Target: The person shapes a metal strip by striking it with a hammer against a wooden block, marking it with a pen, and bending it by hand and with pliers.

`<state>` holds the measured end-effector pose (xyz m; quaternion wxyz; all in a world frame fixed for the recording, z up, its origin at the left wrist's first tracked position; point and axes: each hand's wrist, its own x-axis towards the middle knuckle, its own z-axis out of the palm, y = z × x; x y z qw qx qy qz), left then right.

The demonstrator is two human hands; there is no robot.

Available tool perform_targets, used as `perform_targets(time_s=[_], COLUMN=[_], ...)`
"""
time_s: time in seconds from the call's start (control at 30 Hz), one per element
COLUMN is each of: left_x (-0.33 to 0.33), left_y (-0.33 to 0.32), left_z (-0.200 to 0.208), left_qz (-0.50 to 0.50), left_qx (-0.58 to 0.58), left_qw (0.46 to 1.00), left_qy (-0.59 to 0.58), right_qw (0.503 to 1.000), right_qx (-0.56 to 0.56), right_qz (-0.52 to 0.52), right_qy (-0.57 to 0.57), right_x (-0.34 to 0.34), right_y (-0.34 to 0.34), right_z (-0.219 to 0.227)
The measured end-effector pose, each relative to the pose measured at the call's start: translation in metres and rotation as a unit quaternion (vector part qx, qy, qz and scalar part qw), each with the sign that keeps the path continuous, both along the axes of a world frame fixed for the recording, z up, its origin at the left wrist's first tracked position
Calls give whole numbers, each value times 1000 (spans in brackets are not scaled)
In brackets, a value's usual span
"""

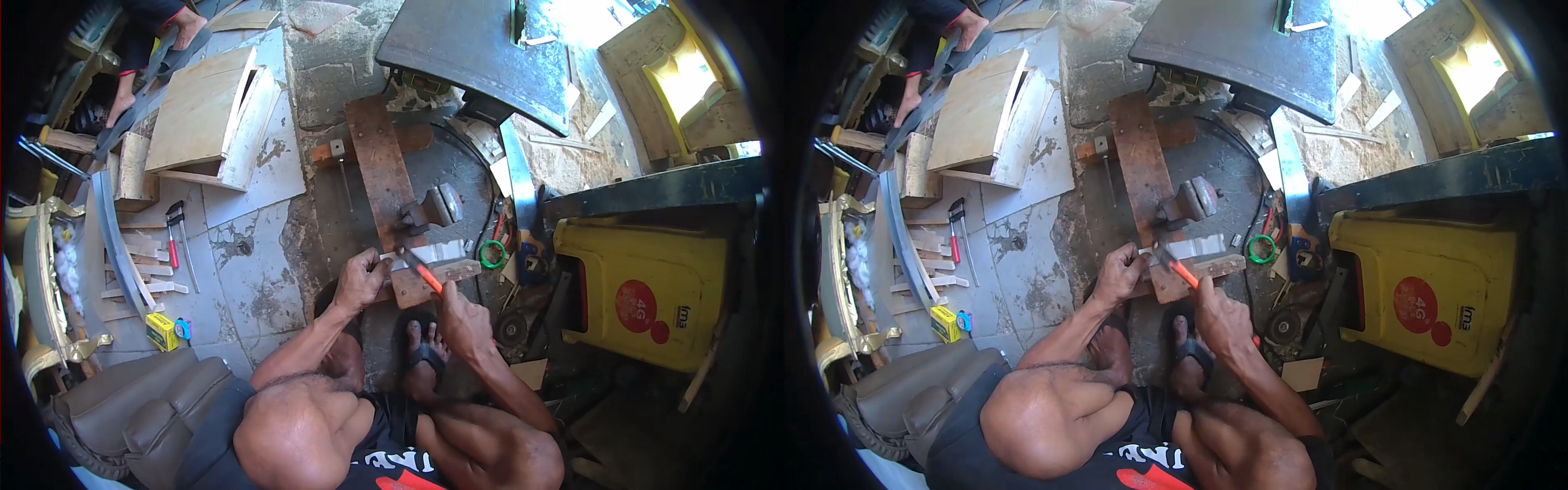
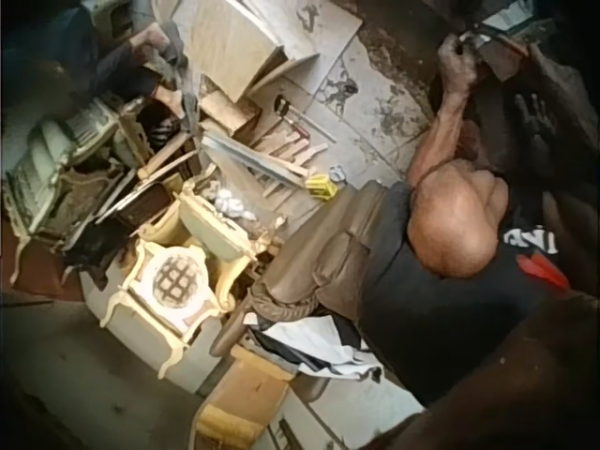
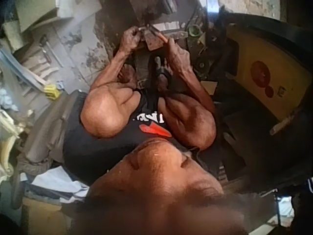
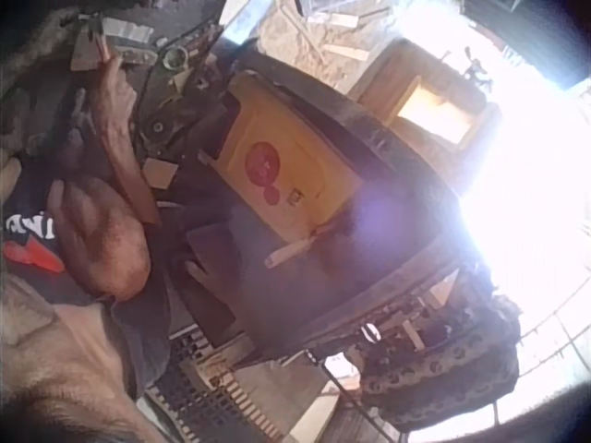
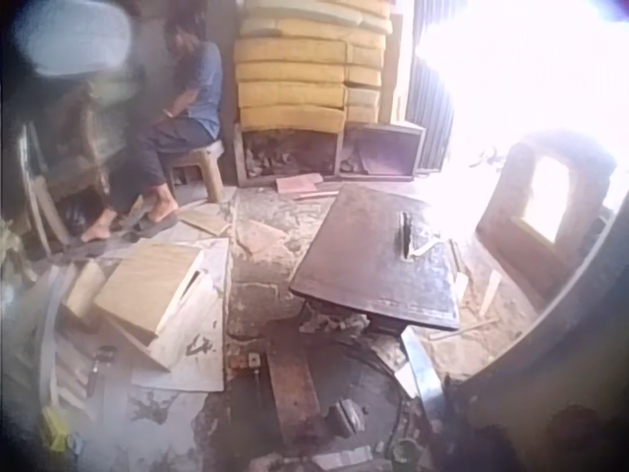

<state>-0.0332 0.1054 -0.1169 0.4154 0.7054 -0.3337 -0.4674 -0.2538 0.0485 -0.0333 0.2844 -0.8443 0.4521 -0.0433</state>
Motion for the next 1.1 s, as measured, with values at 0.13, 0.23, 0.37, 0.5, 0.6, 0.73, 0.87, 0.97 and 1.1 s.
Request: perform_targets(time_s=[0.13,0.23,0.37,0.5,0.6,0.73,0.87,0.97,1.1], left_x=[3,0,0,-1,-1,-4,5,0,2], left_y=[11,1,-2,-2,5,-5,-1,-3,1], left_z=[-6,-3,8,12,0,1,0,2,2], left_qz=[12,20,13,11,3,1,14,1,7], left_qx=[-21,-33,-26,-8,-21,-37,-26,-19,-15], left_qw=[1000,999,999,1000,999,999,1000,1000,1000], left_qy=[10,29,13,-1,-32,16,7,1,-1], right_qw=[1000,999,999,999,999,1000,996,999,999], right_qx=[-12,-7,-37,-29,-39,-6,-66,-43,-36], right_qz=[23,21,13,19,1,-7,-13,6,-10], right_qy=[-2,33,4,15,-9,28,-59,-26,12], right_x=[-2,-12,-18,-26,-13,-23,-8,-25,-6], right_y=[7,13,16,19,19,20,17,18,11], right_z=[-9,-14,-8,-26,-1,-15,0,-26,0])
